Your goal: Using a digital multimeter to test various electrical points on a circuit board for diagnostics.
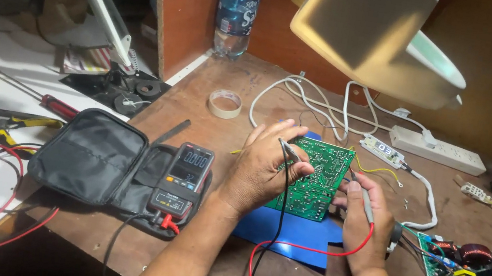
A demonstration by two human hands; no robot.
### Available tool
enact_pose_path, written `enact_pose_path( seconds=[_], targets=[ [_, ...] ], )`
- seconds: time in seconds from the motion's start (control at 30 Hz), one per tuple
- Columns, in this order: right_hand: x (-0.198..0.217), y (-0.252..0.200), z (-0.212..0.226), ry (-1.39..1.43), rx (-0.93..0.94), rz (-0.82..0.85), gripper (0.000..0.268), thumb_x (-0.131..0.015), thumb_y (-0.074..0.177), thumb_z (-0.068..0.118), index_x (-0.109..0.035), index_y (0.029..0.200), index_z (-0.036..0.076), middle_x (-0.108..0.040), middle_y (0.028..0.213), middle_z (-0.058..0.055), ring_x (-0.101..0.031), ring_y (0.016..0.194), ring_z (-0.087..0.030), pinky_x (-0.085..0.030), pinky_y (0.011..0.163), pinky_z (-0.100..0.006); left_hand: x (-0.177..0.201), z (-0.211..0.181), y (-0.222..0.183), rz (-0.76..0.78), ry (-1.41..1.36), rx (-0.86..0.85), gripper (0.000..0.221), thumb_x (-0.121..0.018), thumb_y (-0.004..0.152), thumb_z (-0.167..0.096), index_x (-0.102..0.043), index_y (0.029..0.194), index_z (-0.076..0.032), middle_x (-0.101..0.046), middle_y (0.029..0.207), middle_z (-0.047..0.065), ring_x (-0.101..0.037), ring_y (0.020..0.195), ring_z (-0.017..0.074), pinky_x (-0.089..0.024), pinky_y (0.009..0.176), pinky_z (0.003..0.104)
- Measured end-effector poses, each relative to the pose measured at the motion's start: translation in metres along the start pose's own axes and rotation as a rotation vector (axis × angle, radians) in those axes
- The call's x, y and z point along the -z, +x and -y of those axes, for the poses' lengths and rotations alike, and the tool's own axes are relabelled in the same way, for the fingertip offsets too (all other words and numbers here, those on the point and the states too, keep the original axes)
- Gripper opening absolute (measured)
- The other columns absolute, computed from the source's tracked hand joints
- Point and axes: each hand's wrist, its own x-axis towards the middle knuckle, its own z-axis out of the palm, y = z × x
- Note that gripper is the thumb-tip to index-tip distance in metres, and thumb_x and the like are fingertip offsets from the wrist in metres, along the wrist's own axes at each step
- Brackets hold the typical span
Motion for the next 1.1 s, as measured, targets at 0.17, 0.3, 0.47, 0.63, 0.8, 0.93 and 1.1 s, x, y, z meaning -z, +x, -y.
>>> enact_pose_path(
  seconds=[0.17, 0.3, 0.47, 0.63, 0.8, 0.93, 1.1],
  targets=[
    [0.0, -0.002, 0.005, -0.011, 0.025, -0.007, 0.029, -0.068, 0.123, 0.026, -0.082, 0.146, 0.015, -0.091, 0.119, -0.013, -0.088, 0.09, -0.02, -0.068, 0.099, -0.042, 0.005, 0.003, 0.001, 0.058, 0.049, -0.019, 0.034, -0.072, 0.112, -0.066, -0.083, 0.111, -0.033, -0.077, 0.161, 0.002, -0.061, 0.164, 0.0342, -0.038, 0.138, 0.059],
    [0.0, -0.002, 0.005, 0.001, 0.045, -0.003, 0.029, -0.067, 0.124, 0.022, -0.083, 0.145, 0.013, -0.09, 0.117, -0.014, -0.087, 0.089, -0.021, -0.068, 0.098, -0.043, 0.009, 0.0, 0.0, 0.088, 0.066, -0.025, 0.033, -0.071, 0.112, -0.066, -0.084, 0.112, -0.035, -0.075, 0.162, 0.001, -0.059, 0.165, 0.0314, -0.038, 0.138, 0.054],
    [0.002, -0.002, 0.005, -0.001, 0.054, -0.001, 0.029, -0.066, 0.124, 0.021, -0.083, 0.146, 0.013, -0.09, 0.117, -0.014, -0.087, 0.088, -0.02, -0.068, 0.097, -0.043, 0.004, 0.008, -0.001, 0.099, 0.054, -0.02, 0.033, -0.07, 0.112, -0.067, -0.084, 0.116, -0.037, -0.072, 0.164, -0.002, -0.056, 0.167, 0.0294, -0.038, 0.138, 0.053],
    [0.002, -0.002, 0.005, 0.009, 0.078, -0.001, 0.028, -0.067, 0.124, 0.02, -0.083, 0.145, 0.011, -0.09, 0.117, -0.015, -0.087, 0.088, -0.021, -0.069, 0.096, -0.043, 0.001, 0.01, -0.003, 0.09, 0.065, -0.015, 0.034, -0.069, 0.112, -0.068, -0.083, 0.116, -0.038, -0.071, 0.165, -0.002, -0.055, 0.168, 0.0287, -0.038, 0.138, 0.053],
    [0.002, 0.0, 0.002, 0.011, 0.074, 0.0, 0.028, -0.067, 0.124, 0.02, -0.082, 0.146, 0.011, -0.09, 0.117, -0.016, -0.087, 0.088, -0.022, -0.068, 0.095, -0.042, 0.0, 0.011, -0.004, 0.088, 0.066, -0.023, 0.035, -0.069, 0.112, -0.07, -0.084, 0.116, -0.038, -0.071, 0.165, -0.002, -0.054, 0.169, 0.029, -0.038, 0.137, 0.053],
    [0.002, 0.001, 0.0, 0.02, 0.082, -0.001, 0.028, -0.067, 0.124, 0.02, -0.082, 0.145, 0.011, -0.09, 0.117, -0.016, -0.087, 0.088, -0.022, -0.068, 0.094, -0.043, 0.0, 0.01, -0.004, 0.079, 0.059, -0.032, 0.033, -0.07, 0.112, -0.068, -0.083, 0.115, -0.038, -0.071, 0.165, -0.003, -0.055, 0.168, 0.0291, -0.038, 0.137, 0.052],
    [0.001, 0.001, -0.001, 0.042, 0.075, 0.002, 0.028, -0.066, 0.124, 0.018, -0.082, 0.145, 0.01, -0.089, 0.117, -0.016, -0.086, 0.087, -0.022, -0.069, 0.094, -0.042, 0.0, 0.011, -0.005, 0.075, 0.052, -0.039, 0.035, -0.069, 0.111, -0.069, -0.083, 0.115, -0.038, -0.071, 0.165, -0.002, -0.055, 0.168, 0.0307, -0.039, 0.136, 0.053]
  ],
)
